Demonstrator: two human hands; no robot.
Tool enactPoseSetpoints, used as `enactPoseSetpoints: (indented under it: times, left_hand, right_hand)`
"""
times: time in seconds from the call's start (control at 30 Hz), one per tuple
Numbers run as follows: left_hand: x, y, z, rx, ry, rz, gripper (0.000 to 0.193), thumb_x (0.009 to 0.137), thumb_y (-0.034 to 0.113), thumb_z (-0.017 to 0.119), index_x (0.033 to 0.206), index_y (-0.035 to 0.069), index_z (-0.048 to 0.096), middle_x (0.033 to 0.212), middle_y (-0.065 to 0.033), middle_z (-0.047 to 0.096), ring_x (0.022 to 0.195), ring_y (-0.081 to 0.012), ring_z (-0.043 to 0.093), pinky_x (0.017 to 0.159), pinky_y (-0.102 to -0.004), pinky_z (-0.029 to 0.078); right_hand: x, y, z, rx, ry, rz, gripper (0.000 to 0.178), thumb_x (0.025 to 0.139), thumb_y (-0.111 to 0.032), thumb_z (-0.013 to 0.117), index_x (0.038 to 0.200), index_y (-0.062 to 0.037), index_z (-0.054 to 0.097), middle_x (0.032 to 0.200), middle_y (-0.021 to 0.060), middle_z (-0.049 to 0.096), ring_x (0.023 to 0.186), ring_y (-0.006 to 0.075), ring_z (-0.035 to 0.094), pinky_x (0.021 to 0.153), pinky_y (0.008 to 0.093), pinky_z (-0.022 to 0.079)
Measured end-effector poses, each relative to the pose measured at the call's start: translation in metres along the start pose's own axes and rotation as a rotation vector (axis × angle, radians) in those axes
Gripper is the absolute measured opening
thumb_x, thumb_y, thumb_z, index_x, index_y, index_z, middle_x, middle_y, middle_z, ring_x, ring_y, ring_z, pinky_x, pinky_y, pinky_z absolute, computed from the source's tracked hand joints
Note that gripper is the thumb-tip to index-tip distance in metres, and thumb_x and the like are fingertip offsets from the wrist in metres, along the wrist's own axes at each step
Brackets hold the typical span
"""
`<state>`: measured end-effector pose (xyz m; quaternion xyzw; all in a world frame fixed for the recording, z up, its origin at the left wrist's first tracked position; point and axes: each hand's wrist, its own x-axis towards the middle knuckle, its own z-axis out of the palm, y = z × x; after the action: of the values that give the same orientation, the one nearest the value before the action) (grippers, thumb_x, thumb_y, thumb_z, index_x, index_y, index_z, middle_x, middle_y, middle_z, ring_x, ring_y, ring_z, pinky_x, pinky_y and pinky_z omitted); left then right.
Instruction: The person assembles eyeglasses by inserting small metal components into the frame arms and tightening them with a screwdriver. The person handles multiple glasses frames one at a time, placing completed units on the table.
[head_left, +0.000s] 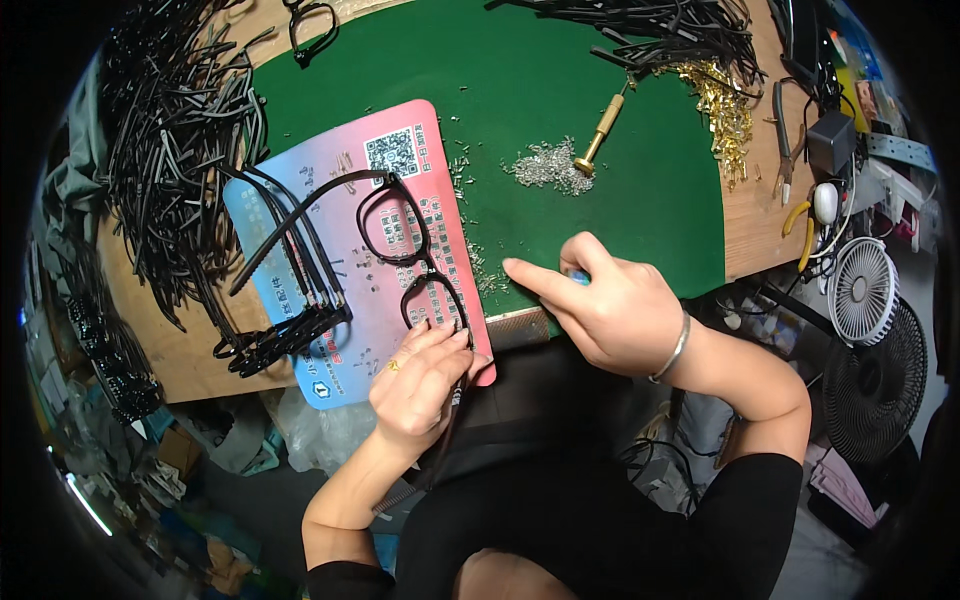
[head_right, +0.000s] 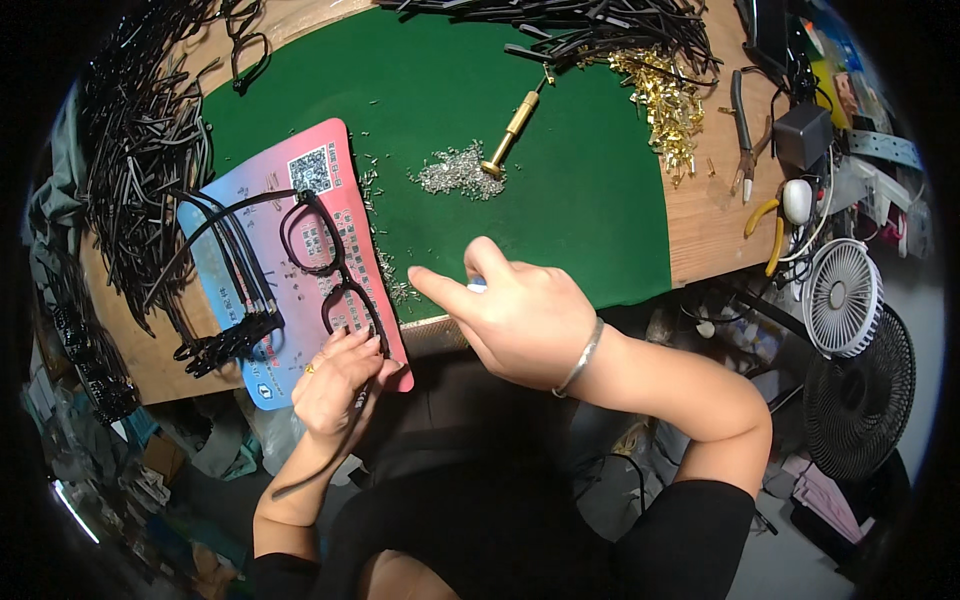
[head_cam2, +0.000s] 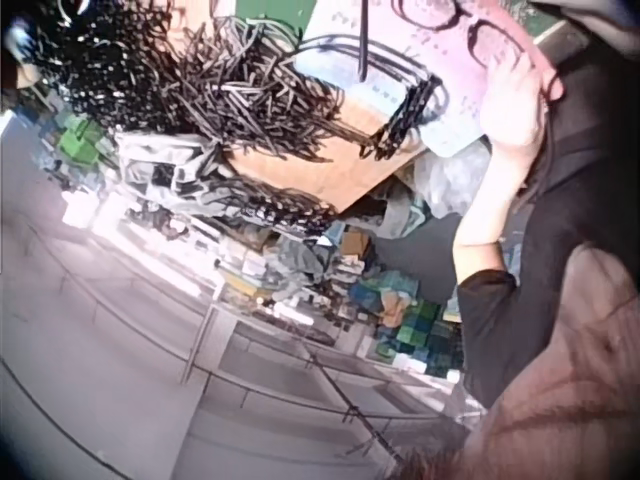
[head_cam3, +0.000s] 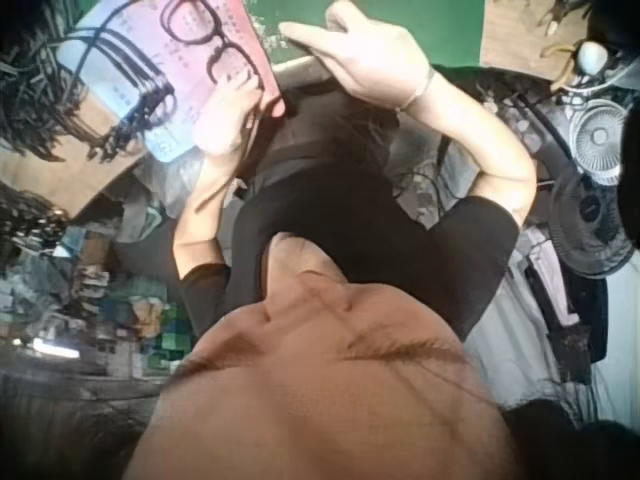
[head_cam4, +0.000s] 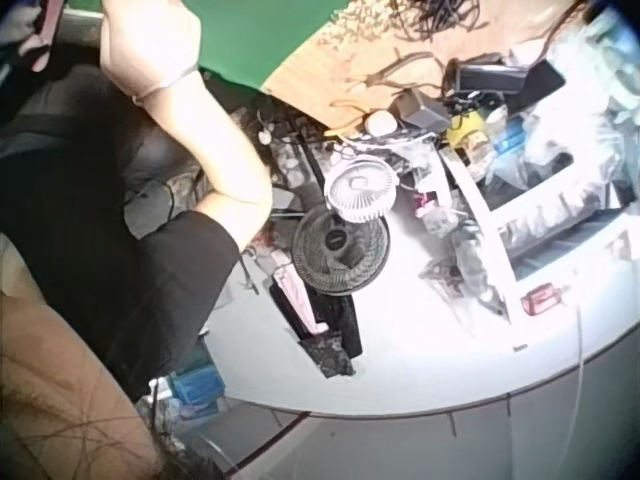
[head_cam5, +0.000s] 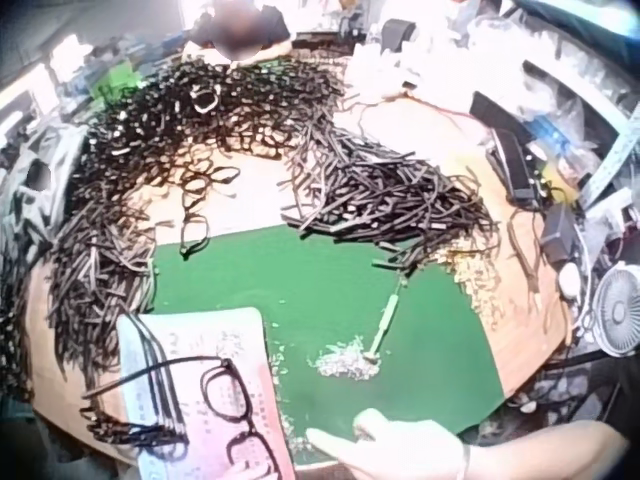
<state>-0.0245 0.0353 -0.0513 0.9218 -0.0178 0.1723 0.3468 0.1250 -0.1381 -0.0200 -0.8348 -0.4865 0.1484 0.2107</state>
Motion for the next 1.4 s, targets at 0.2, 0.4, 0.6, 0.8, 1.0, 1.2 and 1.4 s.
enactPoseSetpoints:
  times: [0.2, 0.4, 0.6, 0.8, 1.0, 1.2, 1.4]
  left_hand:
    - [0.018, 0.003, -0.004, 0.033, -0.049, 0.007, 0.020, 0.064, 0.010, 0.078, 0.076, 0.005, 0.063, 0.078, -0.0080, 0.065, 0.075, -0.0248, 0.064, 0.074, -0.0370, 0.053]
    - [0.011, -0.004, -0.004, 0.058, -0.054, 0.031, 0.020, 0.064, 0.007, 0.078, 0.076, 0.004, 0.062, 0.079, -0.0090, 0.065, 0.078, -0.0251, 0.065, 0.076, -0.0368, 0.053]
    - [0.008, -0.005, -0.003, -0.012, -0.045, 0.004, 0.017, 0.065, 0.002, 0.075, 0.078, 0.004, 0.064, 0.081, -0.0079, 0.066, 0.080, -0.0248, 0.065, 0.080, -0.0378, 0.052]
    - [0.001, -0.009, -0.001, -0.034, -0.021, 0.003, 0.020, 0.062, 0.000, 0.075, 0.079, 0.005, 0.066, 0.081, -0.0080, 0.066, 0.081, -0.0250, 0.065, 0.082, -0.0386, 0.051]
    - [-0.002, -0.011, 0.002, -0.034, 0.015, 0.024, 0.020, 0.062, 0.000, 0.075, 0.079, 0.004, 0.066, 0.080, -0.0085, 0.066, 0.081, -0.0251, 0.065, 0.082, -0.0394, 0.050]
    - [-0.003, -0.014, 0.005, -0.024, 0.043, 0.061, 0.021, 0.062, 0.004, 0.078, 0.078, 0.005, 0.064, 0.081, -0.0085, 0.067, 0.080, -0.0250, 0.066, 0.083, -0.0414, 0.051]
    - [-0.006, -0.017, 0.008, -0.018, 0.069, 0.083, 0.024, 0.061, 0.007, 0.081, 0.076, 0.005, 0.063, 0.080, -0.0082, 0.067, 0.077, -0.0256, 0.067, 0.082, -0.0433, 0.052]
  right_hand:
    - [-0.013, -0.002, 0.005, 0.149, 0.015, 0.000, 0.039, 0.075, -0.011, 0.064, 0.113, -0.0164, 0.062, 0.079, 0.0060, 0.049, 0.054, 0.0172, 0.055, 0.046, 0.0274, 0.049]
    - [-0.010, -0.009, 0.002, 0.250, -0.128, -0.163, 0.031, 0.076, -0.015, 0.059, 0.108, -0.0161, 0.059, 0.080, 0.0100, 0.050, 0.048, 0.0199, 0.057, 0.044, 0.0297, 0.048]
    - [-0.003, -0.008, 0.015, 0.254, -0.179, -0.183, 0.034, 0.076, -0.014, 0.057, 0.109, -0.0176, 0.057, 0.079, 0.0115, 0.049, 0.045, 0.0215, 0.056, 0.042, 0.0315, 0.047]
    - [0.001, -0.008, 0.013, 0.274, -0.201, -0.195, 0.035, 0.075, -0.014, 0.058, 0.110, -0.0179, 0.056, 0.077, 0.0117, 0.049, 0.045, 0.0226, 0.055, 0.041, 0.0329, 0.047]
    - [0.008, -0.003, 0.011, 0.245, -0.218, -0.244, 0.039, 0.073, -0.012, 0.062, 0.111, -0.0191, 0.059, 0.075, 0.0061, 0.046, 0.046, 0.0160, 0.052, 0.040, 0.0265, 0.045]
    - [0.007, -0.002, 0.017, 0.033, -0.159, -0.376, 0.040, 0.072, -0.017, 0.058, 0.112, -0.0133, 0.053, 0.078, 0.0102, 0.049, 0.047, 0.0214, 0.057, 0.041, 0.0335, 0.049]
    - [0.010, -0.003, 0.018, 0.025, -0.153, -0.387, 0.041, 0.073, -0.016, 0.057, 0.113, -0.0100, 0.051, 0.078, 0.0098, 0.050, 0.047, 0.0215, 0.058, 0.039, 0.0338, 0.049]
